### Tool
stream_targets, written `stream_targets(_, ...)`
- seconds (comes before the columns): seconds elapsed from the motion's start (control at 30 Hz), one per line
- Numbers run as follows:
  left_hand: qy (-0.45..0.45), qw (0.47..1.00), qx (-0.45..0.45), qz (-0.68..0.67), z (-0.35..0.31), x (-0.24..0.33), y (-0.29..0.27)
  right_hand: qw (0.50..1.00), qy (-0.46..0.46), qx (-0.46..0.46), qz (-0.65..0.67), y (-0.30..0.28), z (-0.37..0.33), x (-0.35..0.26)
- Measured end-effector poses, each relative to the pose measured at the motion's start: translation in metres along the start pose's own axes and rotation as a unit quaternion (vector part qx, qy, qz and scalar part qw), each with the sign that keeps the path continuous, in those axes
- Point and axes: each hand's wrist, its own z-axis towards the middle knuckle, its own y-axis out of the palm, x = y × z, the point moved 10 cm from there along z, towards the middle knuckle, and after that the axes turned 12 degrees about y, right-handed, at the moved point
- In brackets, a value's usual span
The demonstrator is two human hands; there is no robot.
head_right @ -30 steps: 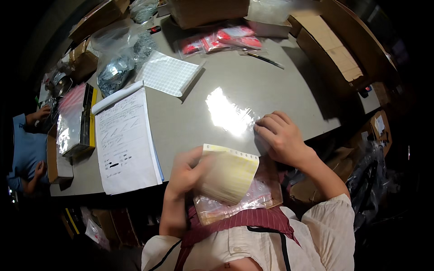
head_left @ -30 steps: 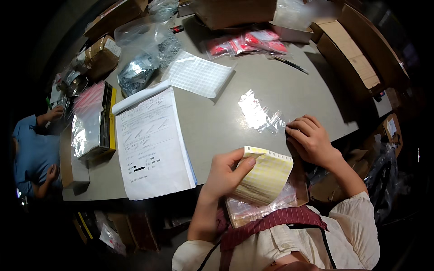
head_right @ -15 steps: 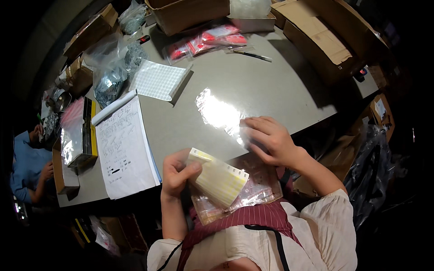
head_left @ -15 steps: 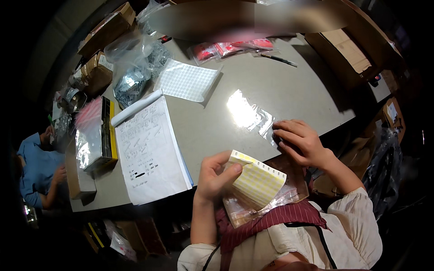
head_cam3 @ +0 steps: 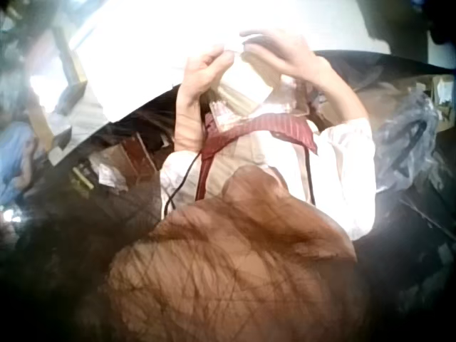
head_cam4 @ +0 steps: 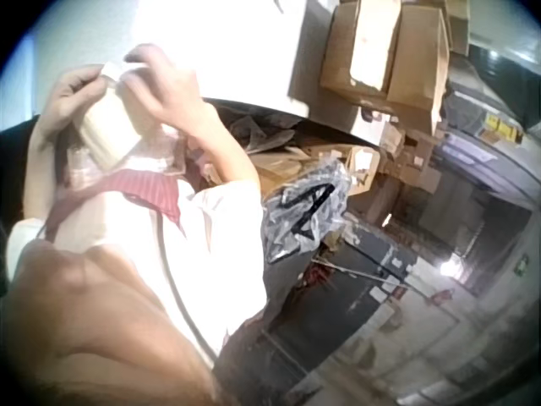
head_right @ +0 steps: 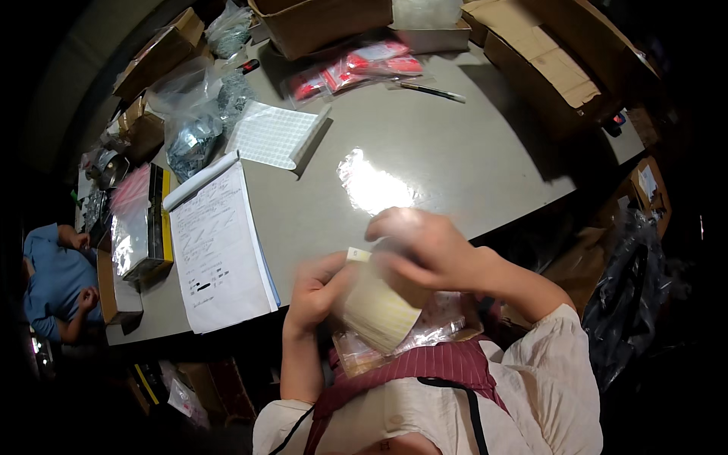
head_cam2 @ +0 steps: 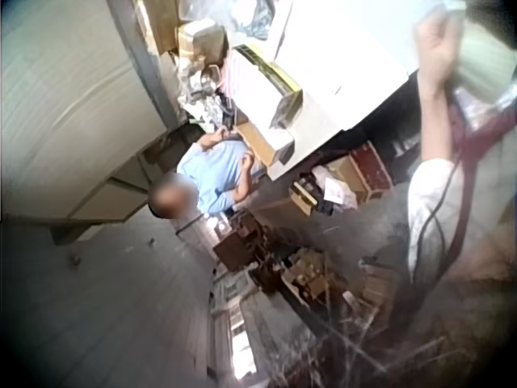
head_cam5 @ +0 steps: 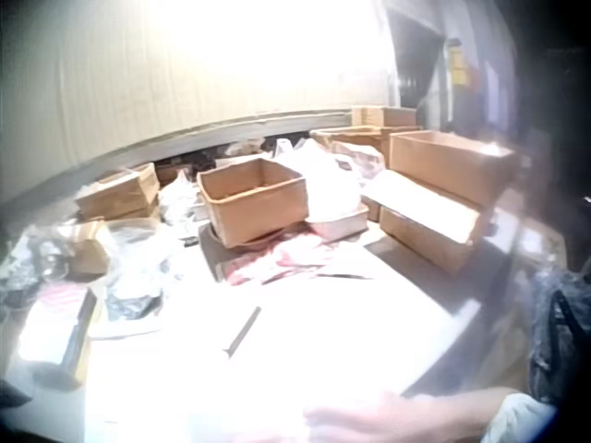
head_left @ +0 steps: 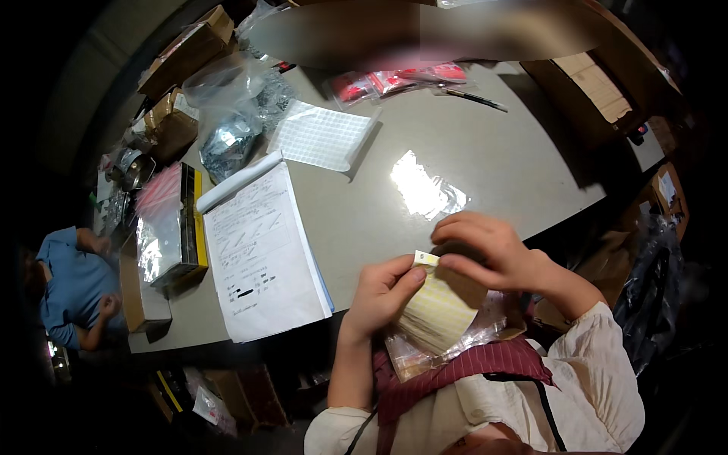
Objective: The person applies yellow adhesive labels to small plastic bags containing hardware items. They peel labels from a sheet, press them onto each bag, and place the labeled bags on the table. The person also moves a box of metal parts and a plastic bag of screws on the table.
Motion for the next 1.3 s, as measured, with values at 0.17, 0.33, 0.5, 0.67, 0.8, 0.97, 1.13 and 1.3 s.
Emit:
stream_targets(0.17,0.032,0.999,0.031,0.030,-0.004,-0.009,-0.006,0.996,-0.069,0.002,-0.061,0.025,0.007,-0.012)
stream_targets(0.33,0.044,0.996,0.003,0.077,-0.002,-0.008,-0.003,0.997,-0.066,-0.006,-0.041,0.019,0.010,-0.014)
stream_targets(0.5,0.097,0.990,-0.001,0.102,0.002,0.006,0.000,0.998,-0.039,-0.045,0.014,0.017,0.017,-0.004)
stream_targets(0.67,0.084,0.990,-0.005,0.115,0.003,0.005,-0.003,0.998,-0.042,-0.045,-0.002,0.016,0.023,-0.011)
stream_targets(0.8,0.078,0.992,0.004,0.100,-0.001,-0.008,-0.004,0.995,-0.062,0.015,-0.081,-0.006,0.030,0.007)
stream_targets(0.97,0.055,0.996,0.000,0.077,-0.002,-0.016,-0.004,0.950,-0.104,0.035,-0.292,-0.013,0.038,0.045)
stream_targets(1.13,0.018,1.000,0.003,0.013,-0.005,-0.010,-0.006,0.946,-0.148,-0.070,-0.279,-0.004,0.015,0.050)
stream_targets(1.3,-0.010,0.990,0.012,-0.140,-0.014,0.001,-0.008,0.977,-0.139,-0.143,-0.079,-0.011,-0.031,0.032)
